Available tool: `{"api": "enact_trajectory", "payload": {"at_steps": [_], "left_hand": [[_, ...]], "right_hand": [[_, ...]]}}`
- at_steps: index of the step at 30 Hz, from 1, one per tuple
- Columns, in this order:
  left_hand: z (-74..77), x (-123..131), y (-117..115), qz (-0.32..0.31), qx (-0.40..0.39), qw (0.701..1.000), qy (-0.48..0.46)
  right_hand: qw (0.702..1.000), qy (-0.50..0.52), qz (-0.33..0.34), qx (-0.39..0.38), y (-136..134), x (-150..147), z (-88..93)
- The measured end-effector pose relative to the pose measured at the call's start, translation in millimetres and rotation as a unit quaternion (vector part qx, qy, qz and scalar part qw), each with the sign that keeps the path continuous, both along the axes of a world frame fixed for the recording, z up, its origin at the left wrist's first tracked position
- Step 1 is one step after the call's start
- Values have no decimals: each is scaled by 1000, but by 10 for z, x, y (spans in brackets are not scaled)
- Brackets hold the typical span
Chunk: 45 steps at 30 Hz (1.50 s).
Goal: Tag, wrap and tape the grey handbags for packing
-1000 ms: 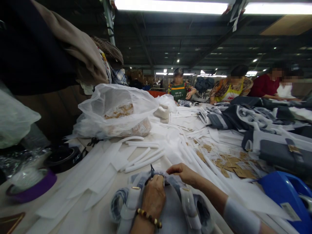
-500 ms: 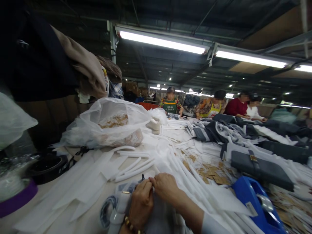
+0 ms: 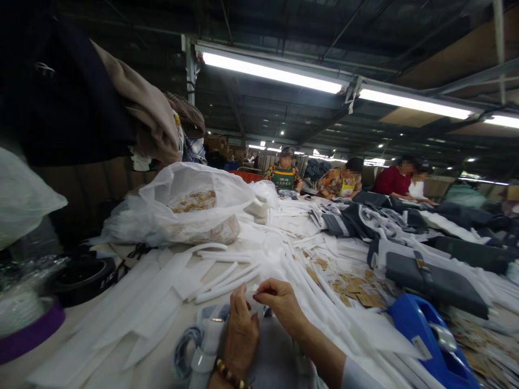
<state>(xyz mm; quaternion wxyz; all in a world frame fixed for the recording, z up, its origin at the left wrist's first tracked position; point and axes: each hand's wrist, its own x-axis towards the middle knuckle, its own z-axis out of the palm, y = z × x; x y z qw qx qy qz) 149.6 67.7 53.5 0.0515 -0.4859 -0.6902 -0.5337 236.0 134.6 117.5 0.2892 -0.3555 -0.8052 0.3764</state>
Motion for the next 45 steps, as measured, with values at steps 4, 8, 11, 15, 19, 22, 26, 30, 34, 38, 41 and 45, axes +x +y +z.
{"api": "enact_trajectory", "payload": {"at_steps": [4, 8, 11, 15, 19, 22, 26, 30, 34, 38, 41, 45], "left_hand": [[108, -39, -48, 2, -23, 997, -77], [229, -48, -111, -51, -44, 994, -90], [273, -33, -134, -67, -35, 993, -95], [288, -11, -148, -85, -8, 988, -126], [284, -6, -152, -114, -13, 979, -166], [279, -4, -156, -101, 24, 987, -123], [287, 11, -174, -126, 81, 988, -17], [291, 25, -189, -115, 97, 988, 14], [291, 39, -179, -97, 90, 991, -15], [334, 47, -166, -95, 24, 979, -178], [366, 36, -160, -105, -37, 971, -210], [373, 13, -168, -117, -51, 978, -168]], "right_hand": [[997, 55, 40, 37, -224, 222, -15], [983, 154, 64, -79, -321, 266, -100], [933, 257, 39, -248, -311, 196, -63], [875, 345, 38, -338, -316, 184, 104], [879, 329, 98, -331, -384, 301, 219], [911, 308, -20, -274, -421, 366, 226], [928, 197, -61, -312, -419, 339, 157], [907, 215, -40, -358, -359, 245, 75], [886, 274, -68, -367, -293, 179, 73], [899, 316, -44, -299, -329, 245, 135], [940, 267, 41, -208, -400, 366, 134], [968, 202, -1, -151, -432, 425, 77]]}}
